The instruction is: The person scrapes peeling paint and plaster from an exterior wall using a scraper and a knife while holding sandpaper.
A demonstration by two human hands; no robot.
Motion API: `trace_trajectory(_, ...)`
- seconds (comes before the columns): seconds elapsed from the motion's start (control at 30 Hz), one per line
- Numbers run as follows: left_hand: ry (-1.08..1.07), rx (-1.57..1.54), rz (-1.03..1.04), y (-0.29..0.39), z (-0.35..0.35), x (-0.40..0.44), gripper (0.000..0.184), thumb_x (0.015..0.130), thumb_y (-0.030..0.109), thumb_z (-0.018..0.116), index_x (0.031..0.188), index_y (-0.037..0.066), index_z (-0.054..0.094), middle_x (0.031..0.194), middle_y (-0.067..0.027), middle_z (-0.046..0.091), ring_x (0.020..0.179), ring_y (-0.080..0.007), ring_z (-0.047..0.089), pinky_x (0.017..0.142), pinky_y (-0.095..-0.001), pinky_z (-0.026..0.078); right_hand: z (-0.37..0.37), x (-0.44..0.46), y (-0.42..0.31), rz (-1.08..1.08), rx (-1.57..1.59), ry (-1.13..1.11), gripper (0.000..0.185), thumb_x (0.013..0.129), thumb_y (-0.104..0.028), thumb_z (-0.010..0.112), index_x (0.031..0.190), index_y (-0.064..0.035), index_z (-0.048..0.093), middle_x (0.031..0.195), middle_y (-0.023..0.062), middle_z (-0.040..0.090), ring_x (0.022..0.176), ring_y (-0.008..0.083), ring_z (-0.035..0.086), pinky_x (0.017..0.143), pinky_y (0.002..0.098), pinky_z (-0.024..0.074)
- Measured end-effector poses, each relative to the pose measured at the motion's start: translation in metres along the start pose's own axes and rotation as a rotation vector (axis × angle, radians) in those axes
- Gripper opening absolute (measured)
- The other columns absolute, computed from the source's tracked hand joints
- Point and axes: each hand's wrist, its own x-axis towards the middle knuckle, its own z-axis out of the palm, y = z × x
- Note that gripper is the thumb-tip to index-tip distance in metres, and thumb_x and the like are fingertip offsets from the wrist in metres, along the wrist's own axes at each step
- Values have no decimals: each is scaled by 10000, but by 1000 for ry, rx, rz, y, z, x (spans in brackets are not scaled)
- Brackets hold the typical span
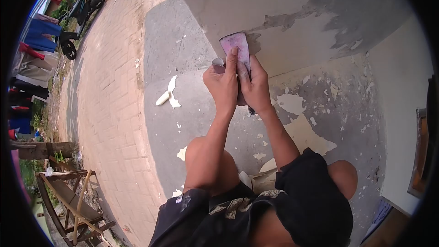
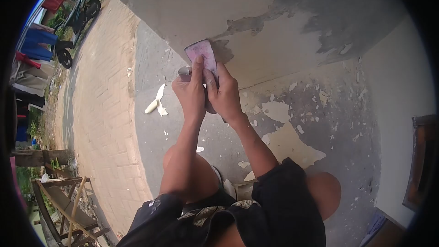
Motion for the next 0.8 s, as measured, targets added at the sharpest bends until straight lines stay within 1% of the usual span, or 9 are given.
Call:
trace_trajectory(0.13,-112,123,-184,-9,-11,-11,396,896,320,669,650,22,586,593,15,537,559,-50,432,496,-233,338,-17,-11,6,277,-30,-168,166,946,-130,531,1020,19,518,796,206,633,710,295,654,636,371,491)
trace_trajectory(0.3,-50,51,-3,-12,8,-2,397,902,313,663,644,25,573,585,23,530,541,-43,422,481,-230,330,-14,-7,18,184,-59,-123,173,936,-144,547,990,16,510,748,207,616,637,329,630,581,363,478)
trace_trajectory(0.4,-99,-97,68,21,22,12,385,907,308,657,661,21,586,590,20,539,546,-45,427,489,-237,343,-20,32,-3,138,-5,-144,182,931,-154,553,981,15,508,734,206,615,620,337,630,567,365,477)
trace_trajectory(0.5,-64,-46,-3,27,18,5,371,906,307,660,683,15,602,601,14,552,567,-50,444,507,-240,360,-21,26,-8,105,1,-115,191,934,-163,543,973,20,503,747,210,613,647,332,638,589,368,480)
trace_trajectory(0.57,-42,38,3,-3,13,-4,358,900,305,668,731,-8,636,624,0,580,580,-56,471,525,-239,382,-17,-3,12,81,-52,-65,188,937,-158,535,973,23,500,756,212,607,671,336,637,611,371,482)
trace_trajectory(0.6,-55,58,-42,-4,13,-3,361,902,305,665,734,-13,640,629,-4,585,583,-56,473,530,-238,386,-17,-5,7,146,-28,-89,180,936,-144,530,982,27,498,781,220,602,725,352,636,656,385,484)
trace_trajectory(0.7,-51,41,-80,-6,10,-9,377,905,312,659,712,-10,632,624,-3,580,581,-54,465,529,-239,385,-29,-3,2,278,-31,-190,164,932,-127,533,981,26,500,788,222,605,729,353,637,657,390,484)
trace_trajectory(0.73,-59,16,-61,-6,14,-7,384,906,316,658,698,-6,626,619,-1,575,579,-53,460,527,-240,382,-25,-3,7,159,-43,-125,153,926,-117,545,960,25,497,757,216,604,672,349,628,613,379,481)
trace_trajectory(0.8,-69,67,-44,-6,15,-4,391,908,324,655,681,8,612,611,6,562,572,-51,451,518,-242,376,-24,-1,11,199,-40,-143,156,922,-117,555,957,24,498,739,217,603,646,356,621,590,373,477)
